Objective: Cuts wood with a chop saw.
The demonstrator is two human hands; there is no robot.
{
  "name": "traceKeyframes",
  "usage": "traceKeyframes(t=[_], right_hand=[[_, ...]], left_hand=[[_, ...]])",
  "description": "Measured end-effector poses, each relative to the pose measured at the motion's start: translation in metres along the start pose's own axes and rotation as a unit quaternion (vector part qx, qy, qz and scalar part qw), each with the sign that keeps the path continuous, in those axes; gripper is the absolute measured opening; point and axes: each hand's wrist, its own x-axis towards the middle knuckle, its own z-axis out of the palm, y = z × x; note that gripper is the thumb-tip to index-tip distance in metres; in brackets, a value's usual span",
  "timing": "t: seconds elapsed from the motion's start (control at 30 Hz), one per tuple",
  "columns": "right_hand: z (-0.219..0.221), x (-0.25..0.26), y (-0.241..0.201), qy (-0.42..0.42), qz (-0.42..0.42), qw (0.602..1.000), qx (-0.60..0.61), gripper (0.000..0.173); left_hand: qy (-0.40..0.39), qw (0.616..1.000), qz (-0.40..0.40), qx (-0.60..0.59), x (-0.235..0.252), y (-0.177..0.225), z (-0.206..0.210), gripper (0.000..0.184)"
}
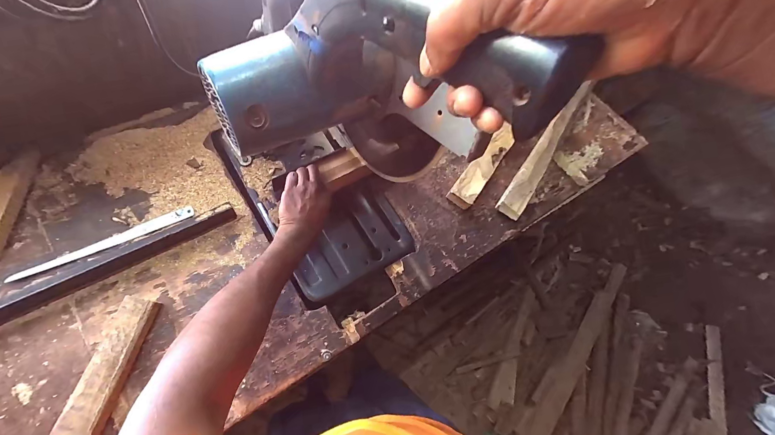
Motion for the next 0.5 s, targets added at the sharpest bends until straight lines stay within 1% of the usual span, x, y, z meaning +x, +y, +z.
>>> traceKeyframes(t=[0.03, 0.07, 0.13, 0.2, 0.43, 0.5], right_hand=[[-0.0088, 0.0041, 0.0018, -0.05, 0.004, 0.999, 0.013, 0.024], [-0.0139, 0.0071, 0.0031, -0.079, 0.005, 0.997, 0.016, 0.024], [-0.0179, 0.009, 0.0043, -0.101, 0.004, 0.995, 0.007, 0.024], [-0.0155, 0.0086, 0.0046, -0.097, 0.001, 0.995, 0.001, 0.021], [-0.0135, 0.0078, 0.0077, -0.081, 0.001, 0.997, 0.008, 0.025], [-0.0132, 0.0083, 0.0078, -0.074, 0.005, 0.997, 0.006, 0.023]], left_hand=[[-0.001, 1.0, -0.002, -0.001, 0.0001, 0.0002, 0.0004, 0.029], [-0.004, 1.0, -0.002, 0.001, 0.0002, 0.0005, 0.0001, 0.029], [-0.007, 1.0, 0.001, 0.009, 0.0004, 0.0009, -0.0013, 0.029], [-0.002, 1.0, 0.002, 0.003, 0.0002, 0.0006, 0.0002, 0.029], [0.007, 1.0, 0.003, 0.003, 0.0005, -0.0005, 0.002, 0.029], [0.01, 1.0, 0.0, 0.003, 0.0008, -0.0005, 0.0034, 0.029]])
